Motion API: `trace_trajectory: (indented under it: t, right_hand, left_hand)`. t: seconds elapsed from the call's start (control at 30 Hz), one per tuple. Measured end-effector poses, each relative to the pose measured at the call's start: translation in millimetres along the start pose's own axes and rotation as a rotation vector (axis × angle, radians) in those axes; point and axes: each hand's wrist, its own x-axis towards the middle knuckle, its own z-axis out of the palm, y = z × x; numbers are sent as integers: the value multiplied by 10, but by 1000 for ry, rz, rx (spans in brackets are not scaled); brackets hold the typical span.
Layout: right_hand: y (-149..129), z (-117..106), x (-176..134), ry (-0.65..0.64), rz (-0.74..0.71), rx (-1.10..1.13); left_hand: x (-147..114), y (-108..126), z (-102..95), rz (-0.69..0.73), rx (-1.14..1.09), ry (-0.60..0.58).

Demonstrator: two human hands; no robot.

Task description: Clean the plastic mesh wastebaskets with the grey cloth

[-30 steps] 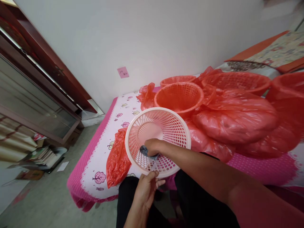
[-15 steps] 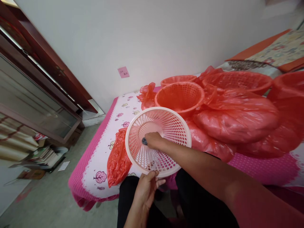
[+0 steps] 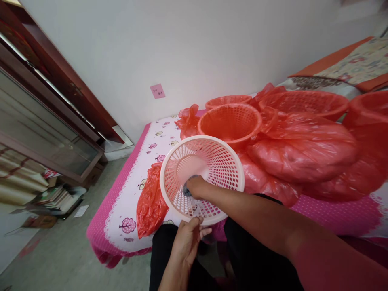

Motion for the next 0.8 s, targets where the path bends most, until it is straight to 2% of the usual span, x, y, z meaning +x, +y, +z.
trace_trajectory:
  t: [0.13,0.33,0.47,0.57,0.73,0.8]
  right_hand:
    - [46,92,34,73,-6,-5]
    - [74,163,65,222,-26,27]
    - [19,138,64,278,-18,59]
    - [5,118,92,261,16,88]
    - [48,114,124,112,99,101]
    - [67,111,105,96,99,93]
  left_hand:
    - [-21,-25,3,24,-4,-10]
    - [-55,-69,37,56,64,-99]
    - [-51,-71,44,50,57,-81]
    - [-64,-57,42,42,40,-63]
    - [-65,-34,43,49,18,-43]
    - [-54,-35,44,48,17,-38]
